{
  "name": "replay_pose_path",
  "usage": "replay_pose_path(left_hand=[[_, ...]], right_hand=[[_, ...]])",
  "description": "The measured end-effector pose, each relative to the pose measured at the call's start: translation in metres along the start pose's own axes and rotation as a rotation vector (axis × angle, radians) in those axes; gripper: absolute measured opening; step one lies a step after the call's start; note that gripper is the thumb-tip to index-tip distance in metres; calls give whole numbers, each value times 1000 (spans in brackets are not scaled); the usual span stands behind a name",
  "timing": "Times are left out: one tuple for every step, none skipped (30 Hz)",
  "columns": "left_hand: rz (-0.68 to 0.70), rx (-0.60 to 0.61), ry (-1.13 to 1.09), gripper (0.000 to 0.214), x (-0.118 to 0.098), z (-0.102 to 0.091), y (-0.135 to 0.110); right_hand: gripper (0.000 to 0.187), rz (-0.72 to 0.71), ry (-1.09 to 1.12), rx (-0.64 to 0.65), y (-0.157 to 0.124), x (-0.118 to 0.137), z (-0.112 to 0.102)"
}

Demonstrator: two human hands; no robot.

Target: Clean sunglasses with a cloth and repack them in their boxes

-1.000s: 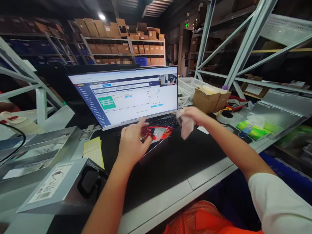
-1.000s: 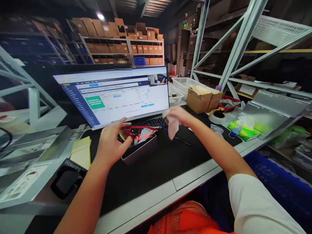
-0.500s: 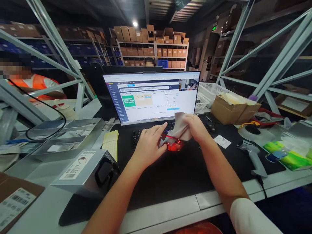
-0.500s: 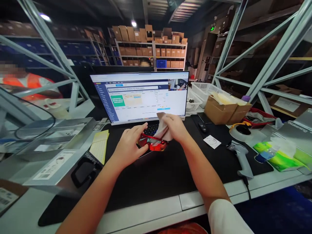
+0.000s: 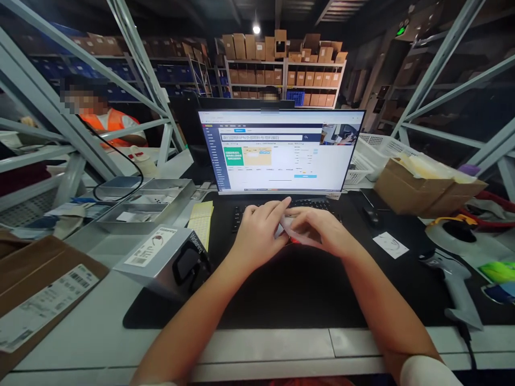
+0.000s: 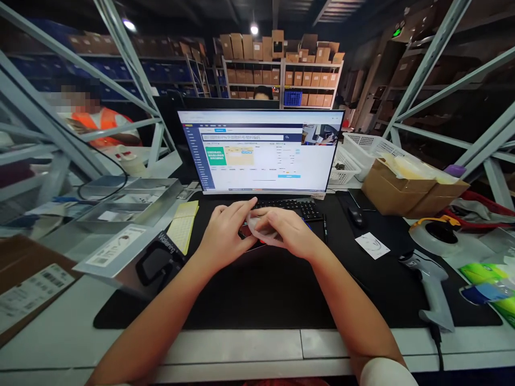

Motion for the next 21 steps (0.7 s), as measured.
replay_pose_path(left_hand=[[10, -24, 15, 59, -1, -2, -1], [17, -45, 29, 58, -1, -3, -1], [26, -64, 42, 57, -1, -5, -2], [35, -82, 53, 57, -2, -5, -2], [47, -99, 62, 57, -2, -5, -3], [63, -115, 70, 57, -3, -5, -3], [83, -133, 75, 57, -4, -4, -4], [106, -148, 75, 57, -6, -3, -5], [130, -161, 69, 57, -8, -1, -5], [149, -171, 57, 57, -10, 0, -5], [162, -179, 43, 57, -12, 0, -5], [169, -189, 31, 58, -13, 0, -5], [170, -203, 30, 58, -14, 0, -5], [167, -220, 38, 57, -14, -2, -5], [158, -240, 48, 57, -13, -4, -5], [146, -260, 52, 57, -11, -7, -6], [130, -279, 46, 58, -9, -10, -6], [112, -294, 27, 59, -7, -13, -6], [92, -302, -2, 60, -5, -16, -6], [78, -305, -29, 59, -4, -19, -7], [73, -309, -46, 55, -3, -21, -7]], right_hand=[[38, 42, 60, -35, 1, -3, 2], [32, 83, 105, -66, 3, -6, 4], [33, 120, 132, -78, 4, -8, 4], [35, 159, 132, -71, 5, -10, 5], [32, 195, 102, -53, 6, -10, 5], [28, 220, 47, -36, 6, -10, 5], [23, 231, -25, -30, 6, -8, 5], [19, 226, -99, -39, 6, -6, 5], [15, 203, -159, -66, 6, -3, 6], [13, 166, -192, -105, 5, 0, 7], [11, 131, -195, -145, 5, 3, 8], [10, 110, -176, -171, 4, 6, 9], [12, 102, -140, -182, 3, 8, 10], [15, 102, -96, -176, 2, 9, 9], [18, 106, -58, -157, 0, 10, 6], [21, 113, -33, -133, -2, 10, 3], [22, 121, -20, -107, -4, 10, -2], [23, 133, -9, -79, -6, 10, -8], [24, 154, 8, -53, -8, 9, -14], [26, 180, 34, -22, -9, 8, -19], [29, 204, 68, 11, -11, 8, -24]])
Point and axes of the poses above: each hand's wrist, its own y-axis towards the middle knuckle, its own z-axis out of the palm, x = y × z, the point moved 1 cm from there along y, towards the middle knuckle, and after that the axes turned 13 degrees about x, right-handed, at the moved point
